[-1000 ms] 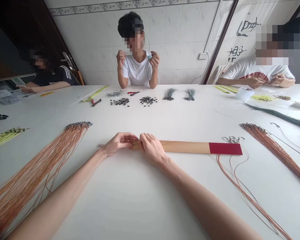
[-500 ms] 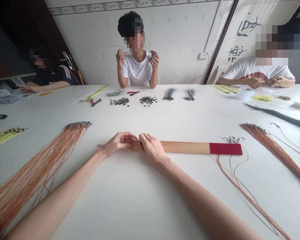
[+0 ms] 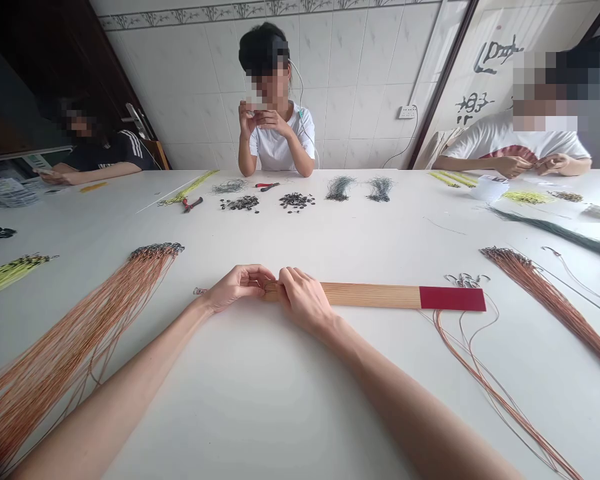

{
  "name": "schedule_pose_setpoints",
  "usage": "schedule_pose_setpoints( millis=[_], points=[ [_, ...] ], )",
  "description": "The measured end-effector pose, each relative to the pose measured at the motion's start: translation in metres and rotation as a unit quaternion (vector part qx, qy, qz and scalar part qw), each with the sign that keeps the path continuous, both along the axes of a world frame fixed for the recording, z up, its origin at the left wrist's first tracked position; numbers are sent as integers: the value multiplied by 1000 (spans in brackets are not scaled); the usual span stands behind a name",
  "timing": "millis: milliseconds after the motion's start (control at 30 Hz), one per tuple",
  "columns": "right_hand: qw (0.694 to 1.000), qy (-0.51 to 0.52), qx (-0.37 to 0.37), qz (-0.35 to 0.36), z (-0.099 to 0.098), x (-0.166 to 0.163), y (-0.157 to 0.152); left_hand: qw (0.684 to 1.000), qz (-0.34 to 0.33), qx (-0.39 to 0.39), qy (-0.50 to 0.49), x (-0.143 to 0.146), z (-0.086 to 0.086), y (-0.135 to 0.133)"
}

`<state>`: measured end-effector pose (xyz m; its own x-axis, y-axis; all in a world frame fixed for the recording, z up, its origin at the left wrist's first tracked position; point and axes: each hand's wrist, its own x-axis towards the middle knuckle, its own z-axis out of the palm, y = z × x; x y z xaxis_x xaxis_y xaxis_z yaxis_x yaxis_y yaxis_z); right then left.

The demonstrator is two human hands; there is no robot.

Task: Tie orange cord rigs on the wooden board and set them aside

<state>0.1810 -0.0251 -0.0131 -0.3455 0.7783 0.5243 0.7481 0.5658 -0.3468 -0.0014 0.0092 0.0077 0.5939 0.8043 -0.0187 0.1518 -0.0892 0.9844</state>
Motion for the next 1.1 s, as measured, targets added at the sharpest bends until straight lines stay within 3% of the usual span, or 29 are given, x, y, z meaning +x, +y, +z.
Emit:
schedule_pose_setpoints(
  millis=[1100],
  points=[
    [1000,-10,24,3,0,0,0,1000,-9,8,-5,-1,-2,2]
  ],
)
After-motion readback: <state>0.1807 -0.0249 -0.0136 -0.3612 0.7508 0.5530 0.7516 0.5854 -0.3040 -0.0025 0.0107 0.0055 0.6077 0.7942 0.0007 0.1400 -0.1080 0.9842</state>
